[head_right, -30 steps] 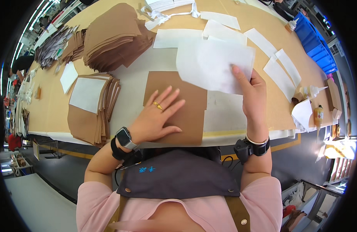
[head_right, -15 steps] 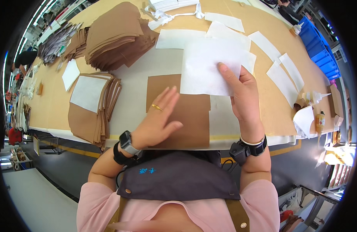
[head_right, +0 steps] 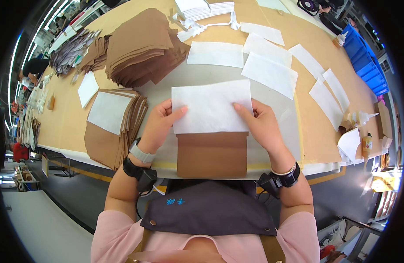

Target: Placing white protective sheets inside brown leather components of a bag.

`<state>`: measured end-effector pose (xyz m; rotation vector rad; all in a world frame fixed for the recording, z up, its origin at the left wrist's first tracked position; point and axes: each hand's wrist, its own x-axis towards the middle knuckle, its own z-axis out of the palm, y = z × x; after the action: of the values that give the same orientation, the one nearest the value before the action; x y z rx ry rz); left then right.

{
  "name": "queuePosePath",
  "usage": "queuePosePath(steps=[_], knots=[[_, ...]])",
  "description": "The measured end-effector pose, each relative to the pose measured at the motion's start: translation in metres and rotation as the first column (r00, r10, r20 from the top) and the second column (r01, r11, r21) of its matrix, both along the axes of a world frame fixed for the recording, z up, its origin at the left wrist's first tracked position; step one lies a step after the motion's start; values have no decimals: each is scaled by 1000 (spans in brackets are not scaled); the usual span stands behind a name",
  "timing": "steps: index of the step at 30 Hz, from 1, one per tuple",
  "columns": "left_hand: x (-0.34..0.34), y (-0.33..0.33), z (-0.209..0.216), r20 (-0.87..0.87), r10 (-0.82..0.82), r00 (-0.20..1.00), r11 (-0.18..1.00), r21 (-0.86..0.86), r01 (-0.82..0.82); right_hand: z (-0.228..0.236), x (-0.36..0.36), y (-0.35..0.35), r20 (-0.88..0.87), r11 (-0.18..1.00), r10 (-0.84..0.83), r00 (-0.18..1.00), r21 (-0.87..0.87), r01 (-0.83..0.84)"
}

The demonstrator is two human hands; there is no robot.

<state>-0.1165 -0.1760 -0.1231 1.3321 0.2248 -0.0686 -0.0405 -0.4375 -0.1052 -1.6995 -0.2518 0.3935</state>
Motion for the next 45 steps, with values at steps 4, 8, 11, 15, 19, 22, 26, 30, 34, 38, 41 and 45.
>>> queuePosePath(steps=[4,8,11,15,19,22,26,30,34,38,41,45], knots=[[-6,2,-12,3,2,1000,940,342,-3,-11,3,-5,-130,993,73,989,-86,-85],[0,14,-19,-14,-6,1000,844,536,12,-12,6,-3,-316,994,106,943,25,-103],[3,18,-20,15,71,997,834,547,-68,-17,9,-1,-385,996,66,921,77,-39],[5,19,-17,-22,152,988,864,489,-122,-22,11,-4,-402,999,36,915,50,-17],[6,21,-26,49,152,987,841,518,-156,-25,11,-4,-409,997,26,912,82,8],[5,21,-25,46,182,982,796,579,-175,-23,11,-2,-423,998,13,906,66,16],[5,21,-30,115,198,973,760,609,-227,-26,9,-1,-397,998,2,918,61,24],[6,18,-29,177,200,964,709,653,-267,-29,9,-1,-383,998,4,924,59,20],[6,18,-28,173,206,963,704,657,-269,-28,7,0,-389,998,10,921,60,15],[7,16,-26,166,197,966,694,673,-258,-25,4,3,-380,997,-5,925,67,33],[8,16,-26,175,196,965,684,680,-263,-26,5,2,-374,998,4,928,64,22],[8,16,-26,176,192,966,673,693,-260,-28,5,2,-364,997,10,931,76,19]])
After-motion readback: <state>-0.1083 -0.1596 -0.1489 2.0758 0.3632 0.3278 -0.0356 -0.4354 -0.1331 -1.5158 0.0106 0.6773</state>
